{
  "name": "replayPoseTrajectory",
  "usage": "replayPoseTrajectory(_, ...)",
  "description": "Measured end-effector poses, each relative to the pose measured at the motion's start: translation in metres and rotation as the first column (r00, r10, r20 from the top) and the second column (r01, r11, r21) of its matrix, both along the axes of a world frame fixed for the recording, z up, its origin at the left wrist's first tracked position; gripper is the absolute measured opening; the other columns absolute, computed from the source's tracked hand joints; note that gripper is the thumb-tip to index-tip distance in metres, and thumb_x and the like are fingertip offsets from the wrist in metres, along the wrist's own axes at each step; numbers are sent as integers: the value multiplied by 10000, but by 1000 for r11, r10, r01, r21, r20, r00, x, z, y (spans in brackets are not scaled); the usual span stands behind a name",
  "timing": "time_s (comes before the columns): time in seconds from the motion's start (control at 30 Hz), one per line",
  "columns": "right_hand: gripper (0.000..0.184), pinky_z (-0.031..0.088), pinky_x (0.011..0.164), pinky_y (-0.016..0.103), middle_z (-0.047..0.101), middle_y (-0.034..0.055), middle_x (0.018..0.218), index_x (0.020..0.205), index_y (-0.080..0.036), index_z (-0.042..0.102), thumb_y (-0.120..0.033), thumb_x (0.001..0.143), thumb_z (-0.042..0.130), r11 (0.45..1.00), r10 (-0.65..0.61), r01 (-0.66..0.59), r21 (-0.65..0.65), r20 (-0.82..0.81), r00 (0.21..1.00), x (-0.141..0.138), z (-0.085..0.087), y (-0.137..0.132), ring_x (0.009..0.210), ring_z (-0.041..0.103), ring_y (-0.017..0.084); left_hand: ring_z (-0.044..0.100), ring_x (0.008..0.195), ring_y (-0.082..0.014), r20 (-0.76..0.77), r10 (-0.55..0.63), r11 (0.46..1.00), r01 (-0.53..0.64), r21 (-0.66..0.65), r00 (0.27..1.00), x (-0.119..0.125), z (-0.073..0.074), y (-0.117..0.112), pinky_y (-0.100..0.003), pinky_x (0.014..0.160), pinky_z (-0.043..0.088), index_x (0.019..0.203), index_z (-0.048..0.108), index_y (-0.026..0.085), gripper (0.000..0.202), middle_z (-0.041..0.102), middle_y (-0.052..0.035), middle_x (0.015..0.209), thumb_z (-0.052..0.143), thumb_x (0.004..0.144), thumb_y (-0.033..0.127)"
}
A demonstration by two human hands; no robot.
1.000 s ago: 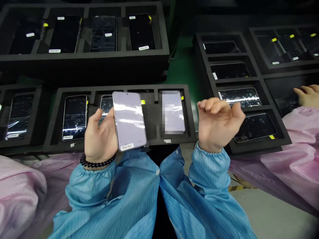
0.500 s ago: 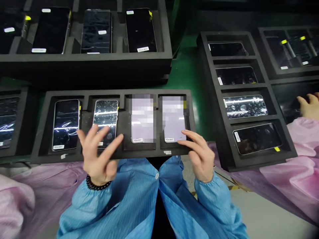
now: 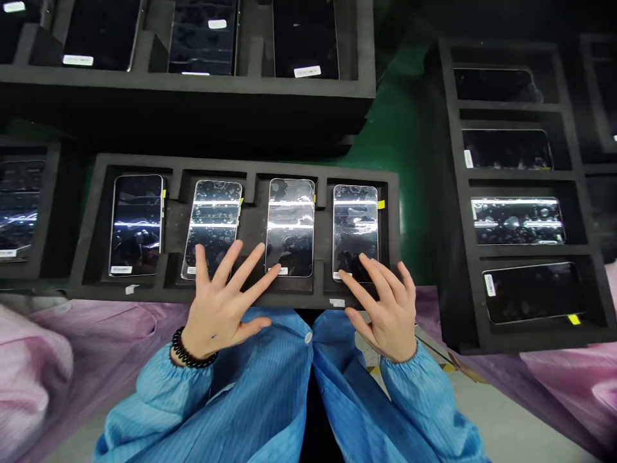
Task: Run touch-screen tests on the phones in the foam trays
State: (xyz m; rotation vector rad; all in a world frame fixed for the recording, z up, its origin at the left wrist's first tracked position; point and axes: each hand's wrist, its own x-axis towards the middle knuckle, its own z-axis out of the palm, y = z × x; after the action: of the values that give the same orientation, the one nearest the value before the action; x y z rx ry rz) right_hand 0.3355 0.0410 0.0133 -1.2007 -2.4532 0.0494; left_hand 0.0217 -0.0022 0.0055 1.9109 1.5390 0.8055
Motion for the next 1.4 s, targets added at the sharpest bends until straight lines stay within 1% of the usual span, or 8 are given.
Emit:
replayPoseTrajectory(0.1,541,303,1205,543,598,111,1491,1529,-293,476,-489,1031,398,1000,3,-3,2,-3,1000,0,0,1,1266,623,312,125,1585,-456,-8,18,998,-17,62,1000,0,-1,0,-578,1239,-254,1434,557,464,769,328,92,1668,749,718,669)
replayPoseTrajectory(0.27,550,283,1215,532,605,131,1473,1495,-270,528,-526,1051,330,999,28,-28,19,-7,1000,1,0,2,1259,620,301,225,1566,-433,-177,-44,983,74,166,983,2,1,2,-596,1262,-179,1511,478,412,803,361,15,1661,662,787,706)
replayPoseTrajectory(0.5,511,297,1201,508,631,141,1425,1371,-237,642,-489,1074,312,1000,-1,2,17,-40,999,-2,-1,2,1231,622,273,131,1616,-295,-531,-1,935,190,301,848,7,11,6,-635,1290,-8,1626,256,288,705,190,-85,1719,177,1020,638)
replayPoseTrajectory(0.77,501,324,1189,500,618,130,1430,1374,-252,621,-484,1076,291,998,-24,25,57,-29,999,-5,-2,0,1225,609,260,134,1614,-316,-528,2,919,206,335,849,3,10,4,-619,1306,-14,1609,318,308,714,180,-46,1723,173,1008,665)
replayPoseTrajectory(0.9,501,334,1190,495,606,169,1424,1372,-198,596,-487,1072,318,998,-23,28,61,-69,997,-5,-3,-1,1239,597,255,86,1623,-291,-486,5,919,187,347,874,3,9,4,-575,1321,-16,1633,237,303,718,90,-31,1740,189,1010,659)
replayPoseTrajectory(1.03,477,301,1206,496,602,149,1434,1358,-224,613,-472,1074,320,998,-25,28,51,-55,998,-4,-3,-1,1255,588,251,81,1624,-289,-533,-2,927,202,317,846,3,11,4,-590,1314,-37,1617,280,340,713,123,11,1735,148,1003,676)
replayPoseTrajectory(1.23,630,326,1196,516,576,176,1464,1605,-172,316,-470,1055,391,997,0,12,75,-148,989,-2,-7,0,1288,570,269,23,1629,-242,-465,13,926,165,340,885,2,11,3,-574,1313,1,1651,78,318,696,-11,-21,1748,132,1025,618)
replayPoseTrajectory(1.4,492,334,1192,505,579,146,1470,1462,-227,533,-458,1063,363,996,-27,33,77,-79,996,-4,-6,-1,1234,600,264,40,1628,-266,-504,3,924,190,331,864,3,10,5,-583,1313,-15,1641,181,334,697,58,-8,1745,155,1016,643)
